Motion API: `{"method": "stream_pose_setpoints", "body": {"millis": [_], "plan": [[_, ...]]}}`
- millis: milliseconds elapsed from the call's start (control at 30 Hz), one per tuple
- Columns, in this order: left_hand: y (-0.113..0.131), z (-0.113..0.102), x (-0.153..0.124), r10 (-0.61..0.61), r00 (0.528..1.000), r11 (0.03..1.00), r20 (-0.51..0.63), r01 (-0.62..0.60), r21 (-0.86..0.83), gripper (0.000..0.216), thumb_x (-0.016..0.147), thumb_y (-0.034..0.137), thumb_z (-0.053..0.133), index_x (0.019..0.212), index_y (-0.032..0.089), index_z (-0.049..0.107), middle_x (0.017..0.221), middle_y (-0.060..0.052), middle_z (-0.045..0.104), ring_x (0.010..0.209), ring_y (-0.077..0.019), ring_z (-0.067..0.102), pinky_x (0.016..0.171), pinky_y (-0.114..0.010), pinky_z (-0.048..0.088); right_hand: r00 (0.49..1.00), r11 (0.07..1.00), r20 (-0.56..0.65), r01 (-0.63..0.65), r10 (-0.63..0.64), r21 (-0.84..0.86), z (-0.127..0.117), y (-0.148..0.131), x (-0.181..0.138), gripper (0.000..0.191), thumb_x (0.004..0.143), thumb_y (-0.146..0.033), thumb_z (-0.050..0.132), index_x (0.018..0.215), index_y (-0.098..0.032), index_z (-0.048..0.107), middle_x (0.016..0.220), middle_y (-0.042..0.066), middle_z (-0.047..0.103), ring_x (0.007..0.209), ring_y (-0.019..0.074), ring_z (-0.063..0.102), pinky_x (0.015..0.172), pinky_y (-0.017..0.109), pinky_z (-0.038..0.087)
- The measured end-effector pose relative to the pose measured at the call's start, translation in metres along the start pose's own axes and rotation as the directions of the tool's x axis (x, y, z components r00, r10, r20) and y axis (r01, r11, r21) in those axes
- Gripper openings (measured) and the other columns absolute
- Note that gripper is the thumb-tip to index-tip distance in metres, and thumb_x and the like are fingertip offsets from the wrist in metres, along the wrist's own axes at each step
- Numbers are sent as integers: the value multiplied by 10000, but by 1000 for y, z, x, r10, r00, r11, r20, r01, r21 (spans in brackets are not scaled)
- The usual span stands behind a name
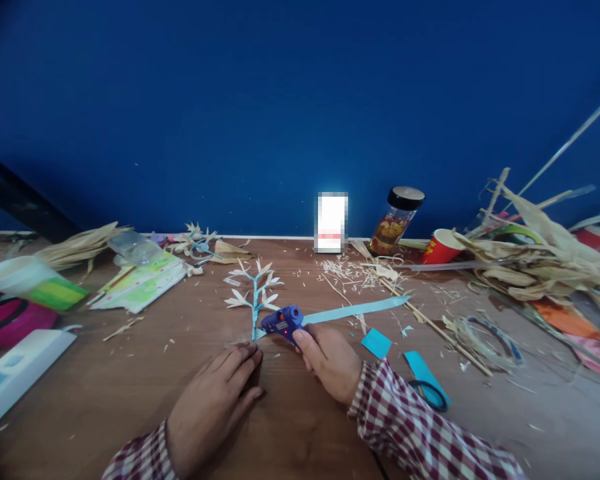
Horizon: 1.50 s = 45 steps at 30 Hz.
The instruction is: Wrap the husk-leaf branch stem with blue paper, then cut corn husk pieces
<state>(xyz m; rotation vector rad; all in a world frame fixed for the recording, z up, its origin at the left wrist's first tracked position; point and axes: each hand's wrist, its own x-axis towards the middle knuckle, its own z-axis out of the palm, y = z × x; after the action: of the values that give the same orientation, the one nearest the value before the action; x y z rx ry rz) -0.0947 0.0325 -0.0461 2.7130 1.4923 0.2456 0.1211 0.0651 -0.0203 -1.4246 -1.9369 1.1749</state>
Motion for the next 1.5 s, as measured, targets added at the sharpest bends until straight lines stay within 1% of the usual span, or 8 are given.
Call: {"method": "stream_pose_setpoints", "body": {"millis": [167, 367, 533, 933, 1067, 1300, 1400, 1500], "plan": [[0, 0, 1, -9, 1000, 1000, -3, 9, 0, 393, 809, 337, 504, 1155, 152, 533, 1166, -105, 578, 1079, -250, 507, 932, -417, 420, 1000, 999, -4, 20, -20, -37, 0, -1, 0, 415, 927, -407, 234, 724, -180, 516, 553, -4, 530, 510, 126, 502, 524, 243, 379], [0, 0, 0, -4, 1000, 1000, 5, 4, -4, 390, 811, 327, 503, 1157, 150, 531, 1171, -104, 574, 1080, -251, 504, 936, -429, 415, 1000, 1000, -13, -5, 5, 13, 1, -2, 0, 419, 928, -411, 218, 744, -179, 515, 560, -6, 527, 505, 122, 500, 507, 237, 375], [0, 1, 0, -6, 1000, 1000, -13, 6, -1, 385, 810, 324, 504, 1157, 157, 528, 1171, -105, 573, 1077, -249, 506, 931, -429, 418, 1000, 995, -5, 18, -19, -96, -4, -6, -4, 388, 921, -399, 264, 731, -180, 520, 558, -2, 542, 522, 131, 506, 512, 243, 371], [-1, 2, -1, 6, 1000, 1000, -25, -5, 25, 391, 816, 332, 493, 1163, 154, 524, 1176, -105, 570, 1089, -252, 503, 926, -414, 422, 998, 989, 45, 43, -37, -138, -8, -17, -10, 380, 929, -359, 254, 743, -177, 531, 558, 1, 559, 527, 134, 520, 527, 247, 370], [0, 1, -1, 10, 1000, 1000, -11, -10, 30, 381, 815, 334, 496, 1153, 163, 532, 1165, -100, 577, 1078, -247, 510, 926, -409, 423, 1000, 994, 26, 16, -13, -109, -12, -16, -11, 390, 927, -380, 249, 742, -180, 528, 557, -1, 548, 526, 131, 520, 524, 243, 378], [-1, 0, 0, 10, 1000, 999, -5, -10, 45, 382, 819, 337, 485, 1153, 158, 536, 1164, -101, 582, 1065, -248, 522, 915, -412, 434, 1000, 998, -2, 6, -7, -67, -6, -7, -11, 405, 925, -393, 253, 726, -179, 535, 543, -9, 545, 501, 124, 513, 499, 236, 367], [-3, 1, 0, 21, 999, 998, -28, -19, 67, 377, 817, 343, 484, 1147, 172, 546, 1160, -95, 591, 1054, -244, 536, 900, -400, 447, 1000, 999, -29, 9, -10, -37, -17, -5, -21, 397, 927, -387, 238, 748, -187, 529, 558, -11, 535, 507, 123, 507, 504, 234, 377], [-9, 8, -3, 56, 995, 996, -80, -50, 78, 382, 810, 369, 484, 1141, 192, 557, 1149, -84, 604, 1029, -242, 557, 874, -399, 470, 989, 991, -143, 6, -25, -134, -40, -3, -43, 356, 917, -371, 260, 779, -197, 538, 584, -6, 549, 528, 134, 510, 517, 242, 386]]}}
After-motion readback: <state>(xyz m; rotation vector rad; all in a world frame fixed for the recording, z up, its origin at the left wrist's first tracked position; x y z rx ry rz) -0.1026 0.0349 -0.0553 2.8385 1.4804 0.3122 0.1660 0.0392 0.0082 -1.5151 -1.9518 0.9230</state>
